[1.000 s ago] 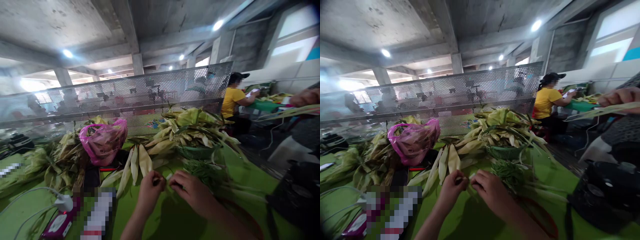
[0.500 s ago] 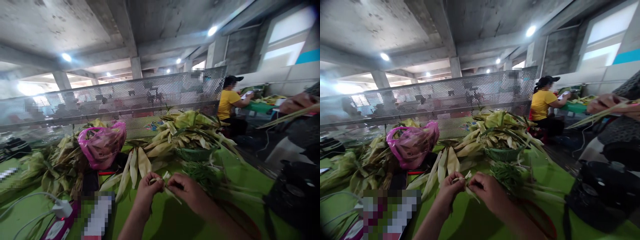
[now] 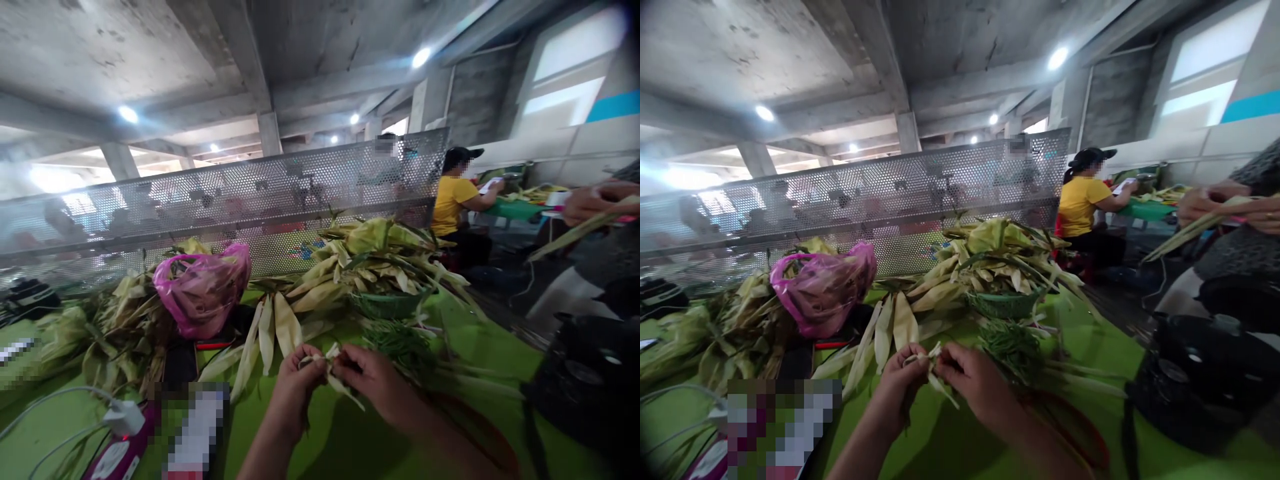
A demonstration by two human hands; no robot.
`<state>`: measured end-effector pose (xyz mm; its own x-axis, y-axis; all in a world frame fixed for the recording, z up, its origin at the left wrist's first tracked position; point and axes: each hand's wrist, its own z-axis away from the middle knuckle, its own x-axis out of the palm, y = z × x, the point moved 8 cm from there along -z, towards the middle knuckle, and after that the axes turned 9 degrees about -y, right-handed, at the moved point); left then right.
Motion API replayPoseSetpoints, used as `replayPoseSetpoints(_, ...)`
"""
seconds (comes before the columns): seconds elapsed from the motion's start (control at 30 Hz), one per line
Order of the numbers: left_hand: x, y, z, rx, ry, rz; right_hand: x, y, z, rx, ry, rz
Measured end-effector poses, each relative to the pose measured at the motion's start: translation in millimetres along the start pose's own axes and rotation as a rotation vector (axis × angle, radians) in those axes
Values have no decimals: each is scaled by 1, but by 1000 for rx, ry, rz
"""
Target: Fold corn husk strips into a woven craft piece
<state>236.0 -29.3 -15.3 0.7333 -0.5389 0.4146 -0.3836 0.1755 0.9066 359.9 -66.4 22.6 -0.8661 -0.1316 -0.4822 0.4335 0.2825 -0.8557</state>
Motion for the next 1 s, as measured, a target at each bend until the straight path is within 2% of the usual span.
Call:
replayPoseSetpoints(0.07, -5, 1, -3, 58, 76, -96, 2, -9, 3, -25, 72, 146)
replayPoseSetpoints(0.17, -6, 6, -4, 126, 175, -360, 4, -11, 6, -35, 137, 308)
replayPoseSetpoints(0.27, -3, 15, 0, 185, 270, -649, 6, -7, 9, -36, 197, 414)
replayPoseSetpoints(0.37, 2, 21, 4, 236, 294, -849, 10, -5, 11, -36, 218, 435)
replayPoseSetpoints(0.53, 12, 20, 7, 323, 242, -1046, 11, 6, 5, 16, 191, 204)
replayPoseSetpoints(0.63, 22, 12, 9, 331, 151, -1062, 0, 14, -1, -2, 250, 84)
replayPoseSetpoints(0.87, 40, 6, 12, 250, -95, -1052, -17, 34, -4, 31, 292, 64)
replayPoseSetpoints(1.0, 30, 5, 10, 149, -101, -1034, -11, 43, -7, 52, 246, 47)
